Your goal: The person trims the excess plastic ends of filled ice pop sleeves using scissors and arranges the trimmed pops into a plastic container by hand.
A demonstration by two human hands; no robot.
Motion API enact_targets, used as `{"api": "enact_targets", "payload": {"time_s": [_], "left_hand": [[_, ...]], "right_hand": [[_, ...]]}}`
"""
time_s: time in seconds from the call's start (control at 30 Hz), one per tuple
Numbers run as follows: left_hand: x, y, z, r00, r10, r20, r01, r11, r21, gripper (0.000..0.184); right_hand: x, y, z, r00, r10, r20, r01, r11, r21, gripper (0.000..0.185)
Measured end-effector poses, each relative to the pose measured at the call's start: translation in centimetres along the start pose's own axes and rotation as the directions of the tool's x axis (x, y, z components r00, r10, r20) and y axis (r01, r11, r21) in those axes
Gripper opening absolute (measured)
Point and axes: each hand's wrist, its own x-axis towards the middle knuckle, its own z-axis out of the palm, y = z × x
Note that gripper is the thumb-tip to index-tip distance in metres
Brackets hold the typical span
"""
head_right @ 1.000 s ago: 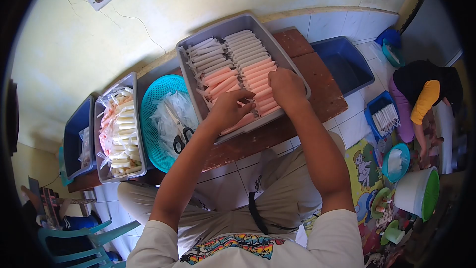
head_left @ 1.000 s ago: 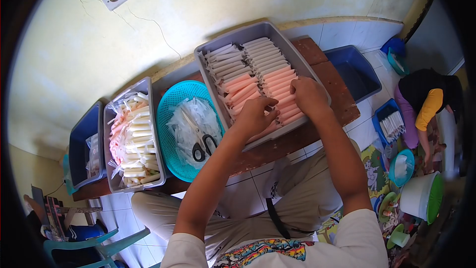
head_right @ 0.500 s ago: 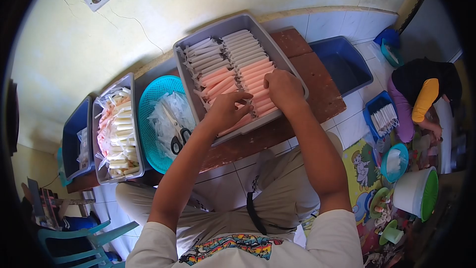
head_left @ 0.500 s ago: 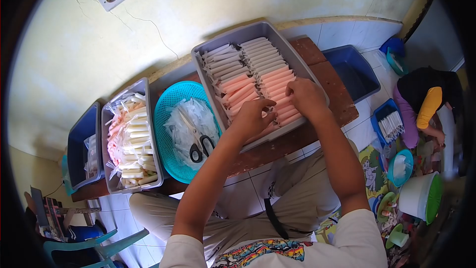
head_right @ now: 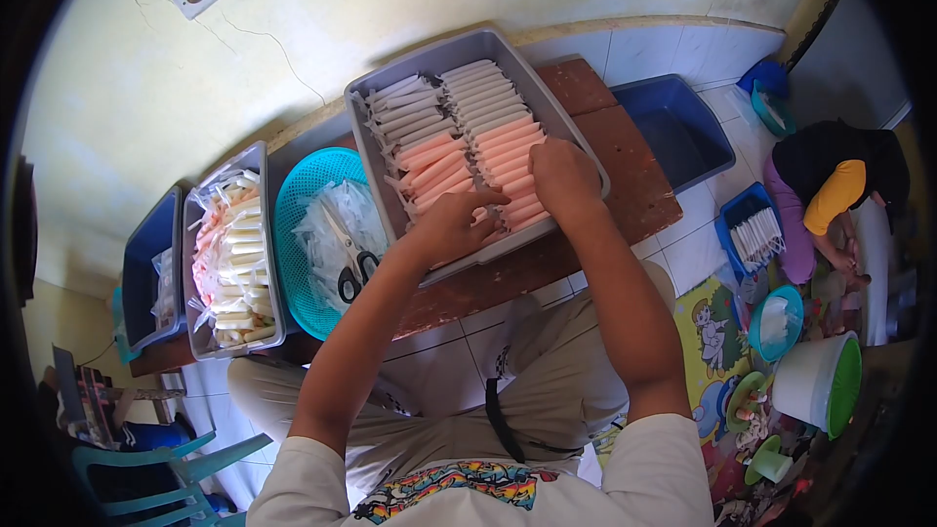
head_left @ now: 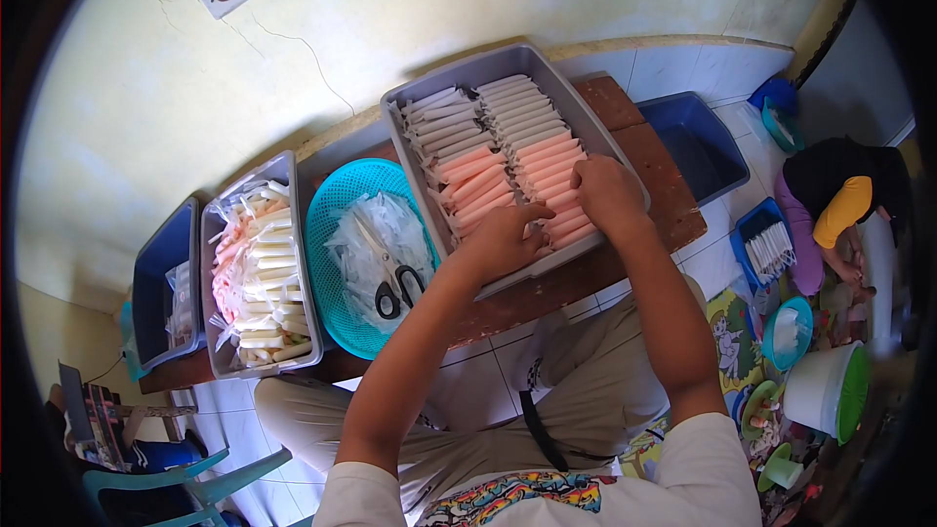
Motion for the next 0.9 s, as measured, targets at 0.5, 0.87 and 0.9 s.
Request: {"api": "enact_targets", "payload": {"time_s": [0.5, 0.87, 0.9], "left_hand": [[0.5, 0.1, -0.1, 0.952, 0.006, -0.307, -0.03, 0.997, -0.074, 0.027], [-2.8, 2.2, -4.0, 0.708, 0.141, -0.692, -0.137, 0.989, 0.061, 0.015], [-3.2, 2.0, -4.3, 0.705, 0.139, -0.695, -0.134, 0.989, 0.062, 0.015]], "right_hand": [[-0.8, -1.3, -2.6, 1.0, 0.008, 0.018, -0.011, 0.98, 0.2, 0.028], [0.2, -6.0, -3.0, 0.961, -0.138, -0.239, 0.253, 0.788, 0.561, 0.031], [0.3, -6.3, -3.0, 0.958, -0.149, -0.247, 0.268, 0.774, 0.573, 0.031]]}}
